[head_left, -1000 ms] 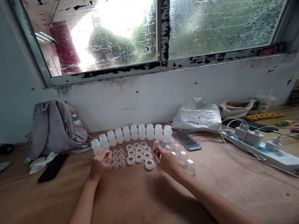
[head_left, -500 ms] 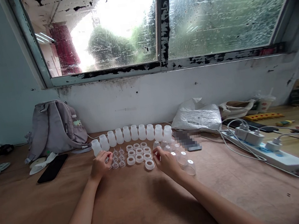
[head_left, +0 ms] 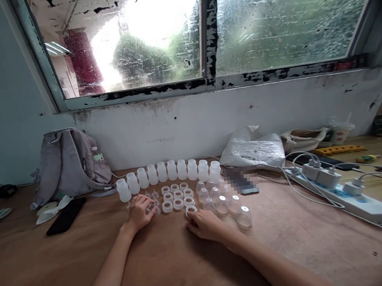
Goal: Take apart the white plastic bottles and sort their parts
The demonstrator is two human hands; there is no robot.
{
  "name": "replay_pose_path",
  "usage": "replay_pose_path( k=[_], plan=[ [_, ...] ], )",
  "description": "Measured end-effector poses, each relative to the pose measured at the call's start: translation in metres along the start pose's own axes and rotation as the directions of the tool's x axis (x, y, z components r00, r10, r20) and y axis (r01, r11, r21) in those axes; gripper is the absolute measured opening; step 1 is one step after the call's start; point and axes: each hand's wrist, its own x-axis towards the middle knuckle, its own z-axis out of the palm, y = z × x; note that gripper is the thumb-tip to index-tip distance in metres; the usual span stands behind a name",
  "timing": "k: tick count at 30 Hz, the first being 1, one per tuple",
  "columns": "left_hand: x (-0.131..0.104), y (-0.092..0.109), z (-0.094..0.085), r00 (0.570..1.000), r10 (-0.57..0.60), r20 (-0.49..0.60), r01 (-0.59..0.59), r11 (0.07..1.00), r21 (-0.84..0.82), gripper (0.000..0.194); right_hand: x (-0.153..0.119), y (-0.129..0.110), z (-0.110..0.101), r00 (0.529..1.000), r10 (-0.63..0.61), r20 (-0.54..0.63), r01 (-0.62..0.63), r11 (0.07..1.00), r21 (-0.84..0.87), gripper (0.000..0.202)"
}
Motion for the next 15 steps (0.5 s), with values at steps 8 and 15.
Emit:
replay_pose_path(
  k=[8,15],
  plan=[
    [0.002,0.007,0.004,0.999,0.04,0.005,-0.039,0.999,-0.021,0.008,0.002,0.006,0.007,0.984,0.104,-0.144,-0.09,0.991,0.098,0.02],
    [0.006,0.069,0.008,0.99,0.125,0.065,-0.103,0.957,-0.271,0.01,0.002,0.01,0.012,0.979,0.189,-0.071,-0.182,0.979,0.09,0.033]
  ],
)
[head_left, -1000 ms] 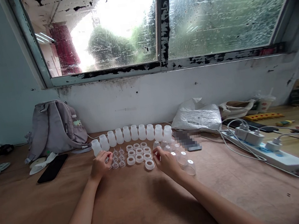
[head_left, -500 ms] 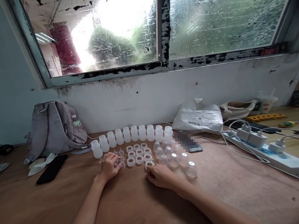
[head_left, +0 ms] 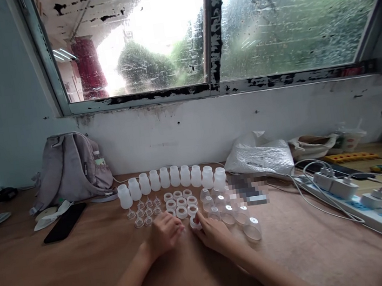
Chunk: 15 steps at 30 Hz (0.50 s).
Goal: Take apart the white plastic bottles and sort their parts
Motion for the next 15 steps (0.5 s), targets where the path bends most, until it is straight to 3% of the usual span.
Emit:
replay_pose_path(
  k=[2,4,8,11,15],
  plan=[
    [0.004,0.016,0.008,0.989,-0.017,0.145,0.028,0.996,-0.08,0.011,0.0,0.0,0.0,1.0,0.0,0.021,0.0,1.0,0.003,0.028],
    [0.005,0.022,0.011,0.972,-0.074,0.223,0.108,0.983,-0.146,0.013,0.0,-0.001,0.0,1.0,0.006,-0.017,-0.006,0.999,0.033,0.024],
    [0.004,0.014,0.006,0.94,-0.168,0.298,0.266,0.907,-0.326,0.029,0.0,-0.005,-0.007,0.978,-0.039,-0.207,0.075,0.983,0.17,0.02],
    [0.003,0.005,0.003,0.943,-0.256,0.214,0.327,0.835,-0.442,0.03,-0.005,-0.013,-0.015,0.949,-0.163,-0.271,0.228,0.946,0.231,0.019],
    [0.004,0.002,0.004,0.914,-0.405,0.026,0.364,0.788,-0.497,0.035,-0.014,-0.021,-0.023,0.941,-0.33,-0.07,0.337,0.923,0.183,0.016]
  ],
)
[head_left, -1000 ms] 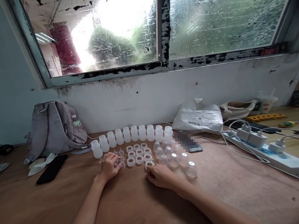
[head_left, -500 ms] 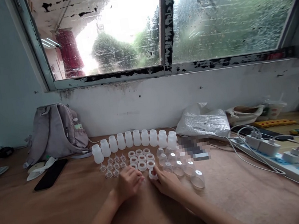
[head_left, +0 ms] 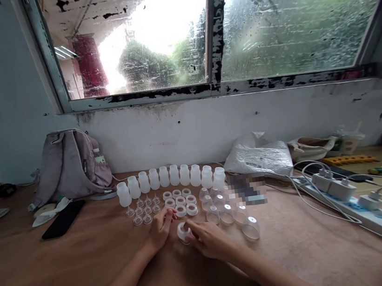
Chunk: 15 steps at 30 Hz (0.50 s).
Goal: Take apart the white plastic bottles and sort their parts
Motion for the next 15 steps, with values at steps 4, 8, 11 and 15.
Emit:
replay_pose_path(
  k=[4,8,11,15],
  plan=[
    [-0.001,0.003,0.0,0.984,0.069,0.163,-0.089,0.989,0.119,0.028,-0.001,-0.002,-0.001,0.997,0.034,0.072,-0.032,0.999,-0.025,0.024],
    [-0.006,0.01,-0.001,0.928,0.163,0.335,-0.256,0.932,0.256,0.021,-0.001,0.002,0.002,0.998,0.029,0.057,-0.026,0.998,-0.06,0.02],
    [-0.008,0.013,-0.001,0.907,0.205,0.367,-0.34,0.872,0.353,0.016,-0.001,0.004,0.006,0.994,0.037,0.104,-0.024,0.992,-0.123,0.024],
    [-0.009,0.013,0.001,0.905,0.218,0.364,-0.363,0.842,0.4,0.014,-0.001,0.003,0.009,0.991,0.059,0.12,-0.036,0.982,-0.184,0.029]
  ],
)
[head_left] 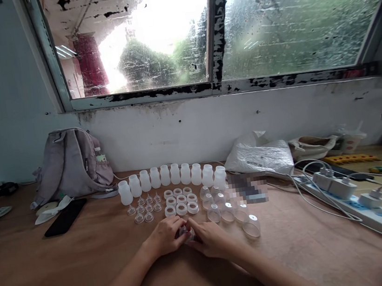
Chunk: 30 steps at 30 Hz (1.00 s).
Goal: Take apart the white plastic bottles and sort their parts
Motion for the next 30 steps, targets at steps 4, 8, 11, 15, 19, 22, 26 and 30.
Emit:
replay_pose_path(
  k=[4,8,11,15,19,22,26,30],
  plan=[
    [0.0,-0.004,0.004,1.0,0.017,-0.017,-0.017,1.0,-0.003,0.016,0.001,0.0,-0.001,1.0,0.016,0.023,-0.016,1.0,-0.004,0.029],
    [-0.001,-0.008,0.007,0.999,0.041,-0.021,-0.041,0.999,-0.012,0.02,0.001,0.001,-0.003,0.999,0.023,0.032,-0.024,1.0,0.013,0.028],
    [-0.001,-0.01,0.006,0.998,0.061,-0.032,-0.062,0.998,-0.012,0.02,0.001,0.002,-0.003,0.999,0.021,0.03,-0.023,0.999,0.037,0.026],
    [-0.001,-0.009,0.005,0.992,0.117,-0.048,-0.116,0.993,0.009,0.021,0.001,0.003,-0.002,0.999,0.03,0.022,-0.031,0.998,0.053,0.023],
    [-0.001,-0.01,0.004,0.992,0.121,-0.037,-0.12,0.993,0.02,0.024,0.001,0.002,-0.002,0.999,0.037,0.014,-0.038,0.994,0.102,0.023],
    [-0.001,-0.007,0.003,0.995,0.031,-0.096,-0.037,0.997,-0.068,0.025,0.001,0.002,-0.002,0.999,0.006,-0.032,-0.001,0.986,0.167,0.027],
    [0.004,0.002,0.008,0.94,-0.28,-0.194,0.195,0.91,-0.367,0.025,0.003,0.004,0.002,0.978,0.002,-0.209,0.046,0.974,0.224,0.02],
    [0.012,0.004,0.022,0.847,-0.524,-0.088,0.297,0.605,-0.738,0.031,0.007,0.006,0.006,0.964,0.067,-0.258,0.031,0.933,0.358,0.016]
  ],
)
